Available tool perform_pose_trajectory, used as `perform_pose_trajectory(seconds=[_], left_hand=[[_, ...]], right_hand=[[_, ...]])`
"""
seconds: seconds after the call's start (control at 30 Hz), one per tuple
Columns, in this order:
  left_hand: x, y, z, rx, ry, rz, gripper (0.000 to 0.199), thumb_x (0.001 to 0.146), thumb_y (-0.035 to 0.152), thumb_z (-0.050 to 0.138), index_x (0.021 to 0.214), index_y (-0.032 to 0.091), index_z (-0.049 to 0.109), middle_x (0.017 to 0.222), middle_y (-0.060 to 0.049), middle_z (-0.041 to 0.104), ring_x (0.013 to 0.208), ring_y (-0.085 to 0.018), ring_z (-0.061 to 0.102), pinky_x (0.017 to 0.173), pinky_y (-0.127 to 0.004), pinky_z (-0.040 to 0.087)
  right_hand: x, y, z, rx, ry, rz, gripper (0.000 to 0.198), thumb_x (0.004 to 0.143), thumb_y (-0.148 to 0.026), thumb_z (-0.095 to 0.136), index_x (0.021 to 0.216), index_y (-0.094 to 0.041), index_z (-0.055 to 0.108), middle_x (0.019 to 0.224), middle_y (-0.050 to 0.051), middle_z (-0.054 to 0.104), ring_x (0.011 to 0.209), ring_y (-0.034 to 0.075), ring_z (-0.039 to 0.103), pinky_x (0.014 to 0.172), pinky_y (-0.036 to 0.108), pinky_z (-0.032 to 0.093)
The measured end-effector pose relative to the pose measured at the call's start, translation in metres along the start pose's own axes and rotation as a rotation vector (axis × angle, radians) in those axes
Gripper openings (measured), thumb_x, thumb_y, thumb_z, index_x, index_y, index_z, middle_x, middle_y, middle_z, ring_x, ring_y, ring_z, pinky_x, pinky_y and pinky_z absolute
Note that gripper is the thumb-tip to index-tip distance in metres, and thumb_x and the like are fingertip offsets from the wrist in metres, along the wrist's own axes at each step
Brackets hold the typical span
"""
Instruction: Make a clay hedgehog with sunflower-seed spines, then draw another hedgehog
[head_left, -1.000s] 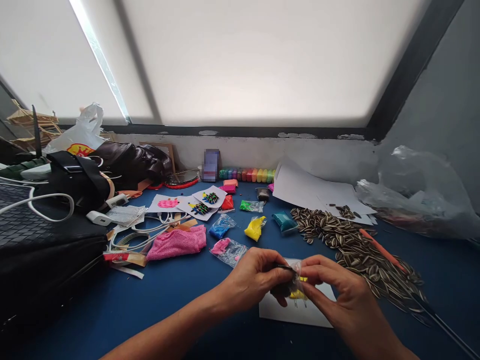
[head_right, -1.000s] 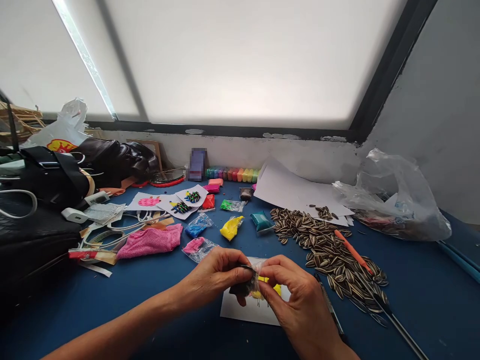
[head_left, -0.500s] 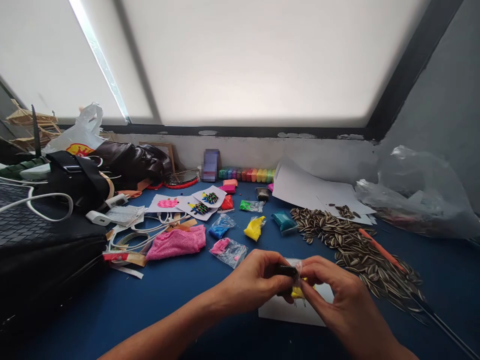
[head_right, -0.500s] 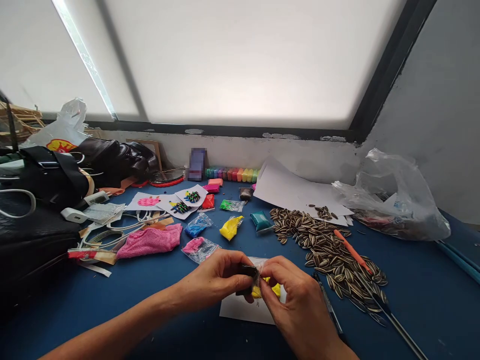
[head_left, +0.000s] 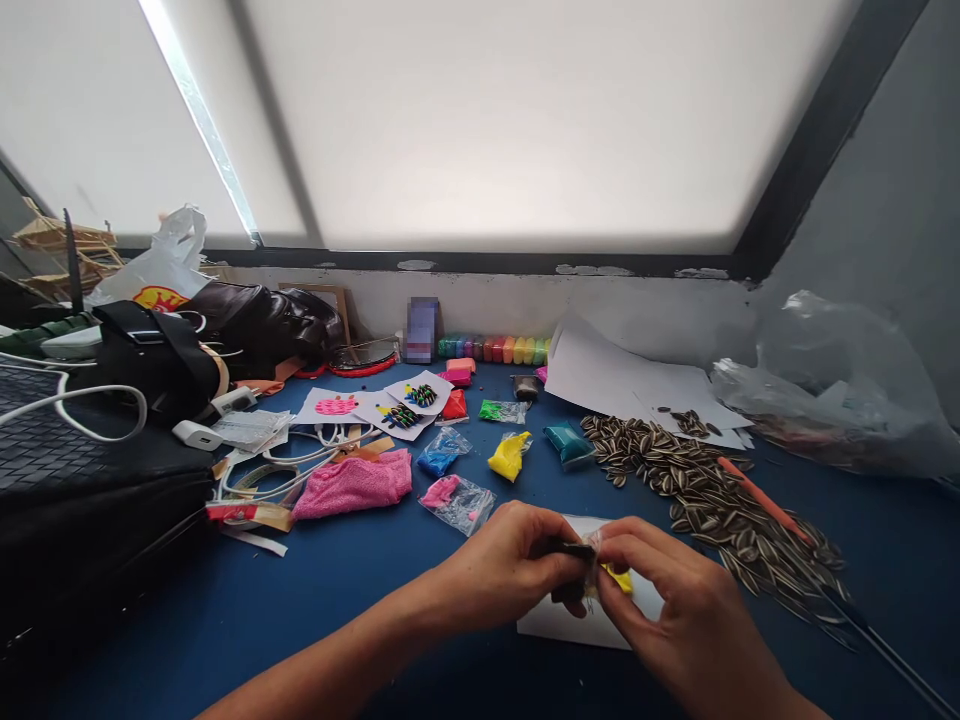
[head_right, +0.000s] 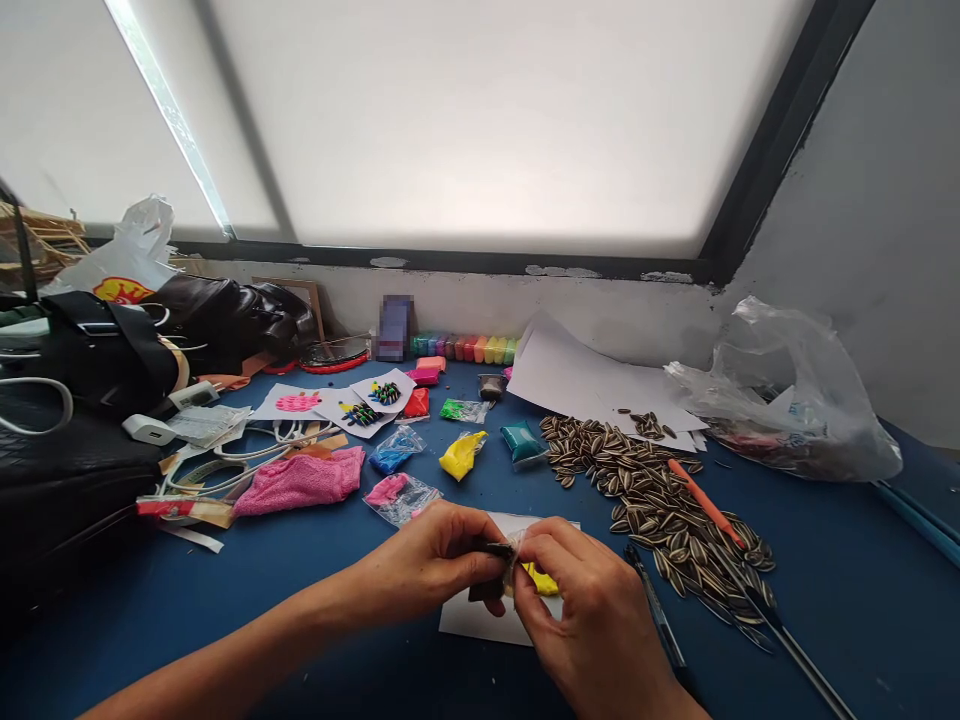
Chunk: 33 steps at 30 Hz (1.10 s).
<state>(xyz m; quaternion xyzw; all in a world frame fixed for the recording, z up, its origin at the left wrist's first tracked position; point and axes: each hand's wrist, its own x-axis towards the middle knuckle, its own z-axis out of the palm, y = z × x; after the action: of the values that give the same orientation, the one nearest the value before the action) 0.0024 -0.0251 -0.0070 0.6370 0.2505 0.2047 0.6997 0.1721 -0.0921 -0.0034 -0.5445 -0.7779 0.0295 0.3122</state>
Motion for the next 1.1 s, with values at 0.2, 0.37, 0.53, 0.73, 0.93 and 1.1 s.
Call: perform_pose_trajectory(seconds=[0.2,0.37,0.53,0.73,0.93,1.1], left_hand=[[0.004,-0.001,0.002,-0.164,0.102,-0.027,0.021,0.073,0.024,0.063,0.088,0.011,0.056,0.070,-0.003,0.063,0.058,-0.013,0.063,0.061,-0.026,0.051],[0.005,0.005,-0.005,-0.163,0.146,-0.033,0.032,0.074,0.026,0.061,0.102,0.010,0.060,0.075,-0.005,0.065,0.060,-0.014,0.065,0.064,-0.029,0.052],[0.005,0.008,-0.014,-0.184,0.223,-0.072,0.029,0.066,0.023,0.060,0.090,0.009,0.065,0.075,-0.005,0.064,0.061,-0.015,0.066,0.066,-0.028,0.051],[0.004,0.005,-0.019,-0.122,0.213,-0.058,0.043,0.079,0.050,0.054,0.065,0.010,0.062,0.056,-0.002,0.052,0.051,-0.011,0.050,0.052,-0.023,0.039],[-0.003,0.015,-0.007,-0.072,0.083,-0.098,0.032,0.073,0.039,0.067,0.091,0.012,0.068,0.059,0.002,0.056,0.052,-0.008,0.041,0.052,-0.020,0.028],[-0.008,0.018,-0.002,-0.069,-0.088,-0.052,0.036,0.083,0.041,0.061,0.104,0.013,0.071,0.075,-0.002,0.063,0.059,-0.008,0.039,0.055,-0.021,0.026]], right_hand=[[-0.001,0.001,-0.005,0.059,0.009,0.049,0.014,0.085,-0.018,0.053,0.077,-0.024,0.062,0.081,0.002,0.068,0.068,0.016,0.066,0.059,0.025,0.051],[0.003,0.002,-0.011,0.234,0.096,0.126,0.006,0.084,-0.025,0.059,0.082,-0.025,0.065,0.096,0.004,0.069,0.083,0.018,0.068,0.070,0.026,0.054],[0.002,0.005,-0.014,0.383,0.126,0.256,0.009,0.084,-0.028,0.057,0.088,-0.026,0.065,0.106,0.004,0.069,0.091,0.020,0.068,0.074,0.028,0.057],[0.002,0.004,-0.017,0.473,0.056,0.306,0.015,0.084,-0.033,0.057,0.075,-0.025,0.065,0.093,0.004,0.070,0.093,0.022,0.066,0.072,0.026,0.057],[0.003,0.002,-0.016,0.474,0.010,0.299,0.018,0.085,-0.040,0.060,0.079,-0.026,0.070,0.084,0.003,0.066,0.080,0.019,0.065,0.066,0.024,0.055],[-0.003,0.005,-0.008,0.503,0.022,0.278,0.019,0.082,-0.043,0.066,0.090,-0.029,0.076,0.106,0.005,0.067,0.102,0.023,0.064,0.084,0.031,0.054]])
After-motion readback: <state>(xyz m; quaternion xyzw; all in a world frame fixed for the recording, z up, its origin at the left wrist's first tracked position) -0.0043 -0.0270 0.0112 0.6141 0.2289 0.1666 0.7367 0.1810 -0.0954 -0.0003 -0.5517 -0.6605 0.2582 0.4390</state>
